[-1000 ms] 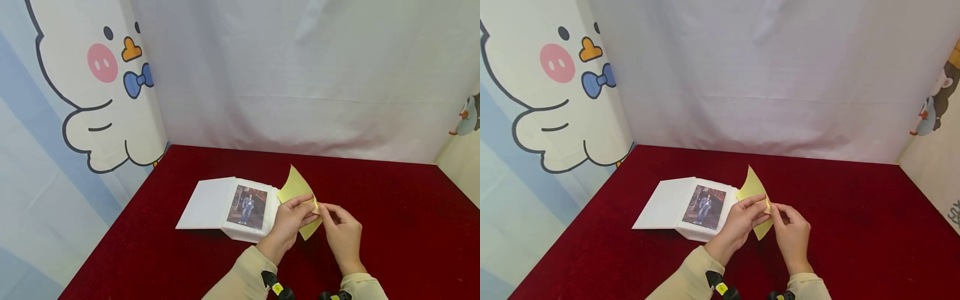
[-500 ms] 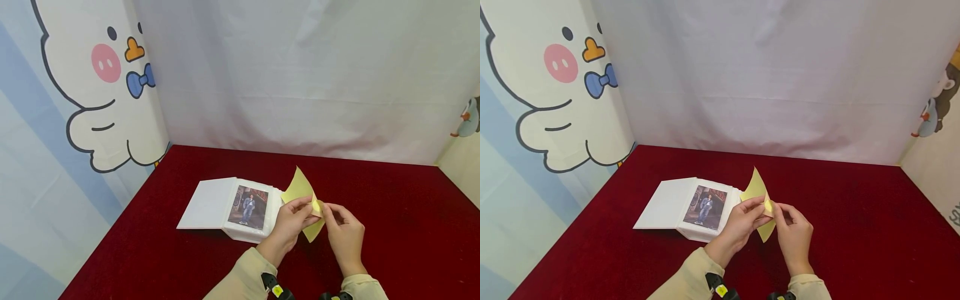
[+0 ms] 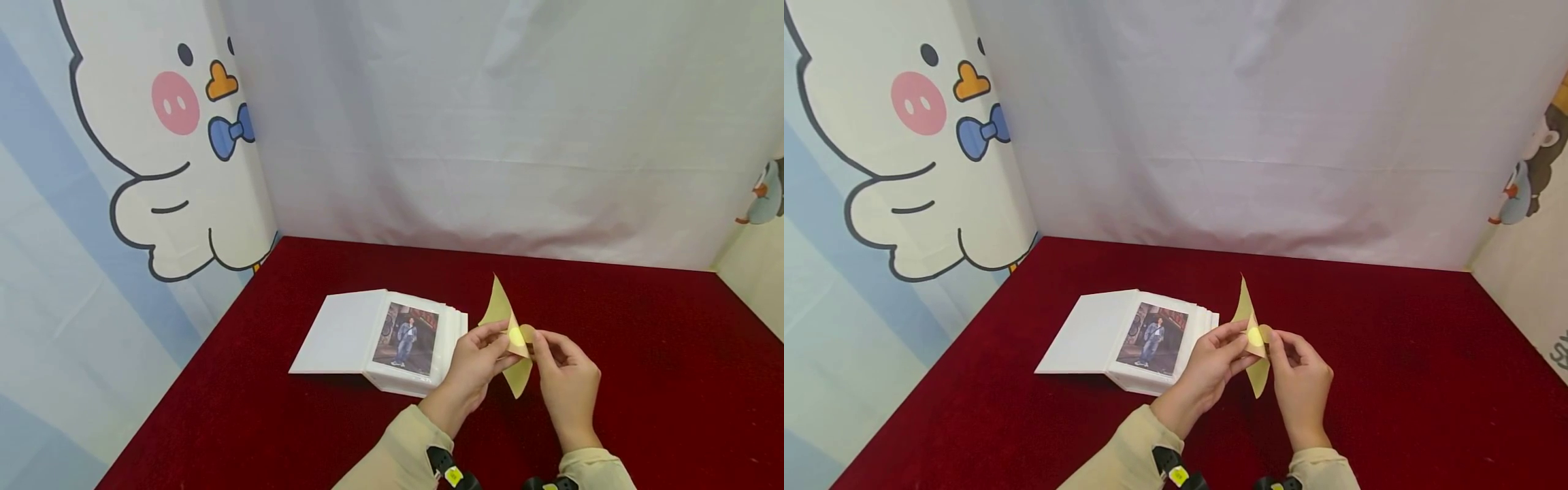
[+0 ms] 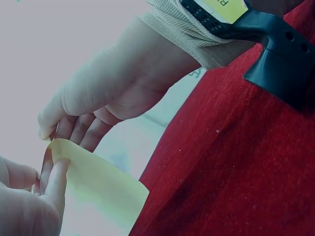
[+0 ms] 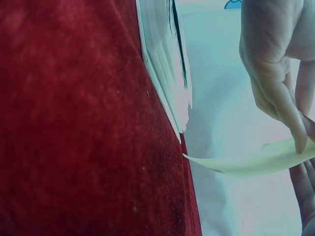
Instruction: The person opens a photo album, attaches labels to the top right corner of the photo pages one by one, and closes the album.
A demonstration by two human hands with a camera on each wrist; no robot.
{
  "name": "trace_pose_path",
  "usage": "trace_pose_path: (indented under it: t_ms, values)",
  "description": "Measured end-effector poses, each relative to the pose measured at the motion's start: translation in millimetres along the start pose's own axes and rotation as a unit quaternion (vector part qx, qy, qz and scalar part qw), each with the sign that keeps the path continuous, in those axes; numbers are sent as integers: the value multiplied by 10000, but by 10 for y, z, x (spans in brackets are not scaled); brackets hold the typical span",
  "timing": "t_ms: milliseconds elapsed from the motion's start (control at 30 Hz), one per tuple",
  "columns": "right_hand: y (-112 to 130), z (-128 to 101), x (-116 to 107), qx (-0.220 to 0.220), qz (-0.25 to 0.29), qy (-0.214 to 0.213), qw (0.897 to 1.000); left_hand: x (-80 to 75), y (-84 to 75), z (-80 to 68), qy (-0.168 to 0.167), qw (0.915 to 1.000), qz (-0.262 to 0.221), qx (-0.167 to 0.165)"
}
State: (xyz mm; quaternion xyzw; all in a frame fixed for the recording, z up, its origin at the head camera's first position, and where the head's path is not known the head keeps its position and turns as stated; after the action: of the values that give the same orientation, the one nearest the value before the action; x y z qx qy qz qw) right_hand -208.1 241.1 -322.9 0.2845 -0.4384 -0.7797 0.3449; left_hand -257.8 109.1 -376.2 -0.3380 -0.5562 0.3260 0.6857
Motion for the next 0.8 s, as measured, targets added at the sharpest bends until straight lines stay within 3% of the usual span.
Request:
trace_pose_path:
  t_ms: [233, 633, 800]
  values:
    - [36, 6, -5, 33, 140, 89, 9999, -10, 30, 7, -73, 10000, -40, -21]
    - [2, 60, -113, 272, 471, -107, 9985, 9, 76, -5, -53, 9996, -241, -158]
    - [-10, 58, -139, 253, 456, -185, 9985, -87, 143, -34, -318, 9992, -9, -250]
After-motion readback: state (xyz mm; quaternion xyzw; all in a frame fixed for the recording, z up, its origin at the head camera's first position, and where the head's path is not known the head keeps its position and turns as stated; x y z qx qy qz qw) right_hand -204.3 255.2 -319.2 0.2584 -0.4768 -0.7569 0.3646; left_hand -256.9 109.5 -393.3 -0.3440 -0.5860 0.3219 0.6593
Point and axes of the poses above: each hand's wrist, its own z-axis towards the middle knuckle, its own x-axis out of the palm, y = z × x, the point moved 10 cm from there along z, towards the middle knuckle, and after that the axes turned 13 degrees about x, right-handed, at the moved point
